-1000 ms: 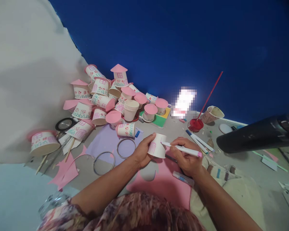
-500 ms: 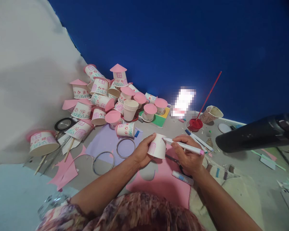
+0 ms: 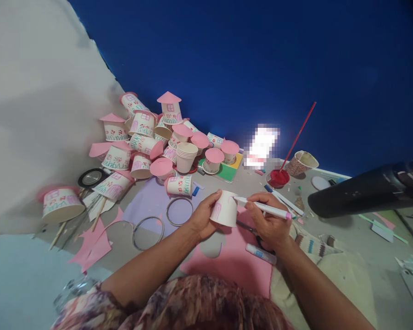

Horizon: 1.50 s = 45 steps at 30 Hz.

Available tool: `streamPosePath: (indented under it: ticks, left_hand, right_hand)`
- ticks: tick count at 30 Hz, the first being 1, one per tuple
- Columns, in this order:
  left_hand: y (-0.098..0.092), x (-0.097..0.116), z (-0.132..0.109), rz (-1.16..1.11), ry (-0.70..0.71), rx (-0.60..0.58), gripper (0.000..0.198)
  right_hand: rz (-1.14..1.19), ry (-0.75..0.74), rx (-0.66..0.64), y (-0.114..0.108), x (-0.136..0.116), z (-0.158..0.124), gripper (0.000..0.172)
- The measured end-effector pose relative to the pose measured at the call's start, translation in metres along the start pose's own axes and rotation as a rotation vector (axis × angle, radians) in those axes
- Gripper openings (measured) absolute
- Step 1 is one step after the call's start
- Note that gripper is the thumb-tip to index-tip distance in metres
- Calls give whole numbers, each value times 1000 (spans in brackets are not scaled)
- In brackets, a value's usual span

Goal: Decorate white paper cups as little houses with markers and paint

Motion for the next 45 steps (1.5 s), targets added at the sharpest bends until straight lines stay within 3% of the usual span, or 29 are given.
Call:
streamPosePath:
  ticks: [19,34,45]
  left_hand:
    - [-1,2,-1,-4,-44,-161,39]
    - [-4,1,1,6,-39,-191,44]
    - [-2,3,-1,8,-41,-128,47]
  right_hand:
    - [3,-8,19,-3,0,0,10]
    - [-7,-3,-7,-1,-1,-2,12]
    - [42,-33,-62,-1,-9,-1,14]
Point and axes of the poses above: each hand's wrist, its own z-axis towards the middle knuckle, its own y-axis out of the palm, x = y × z, the point moved 4 cm from there along z, towards the middle knuckle, and after that the axes turned 4 degrees about -x, right-handed, at the moved point
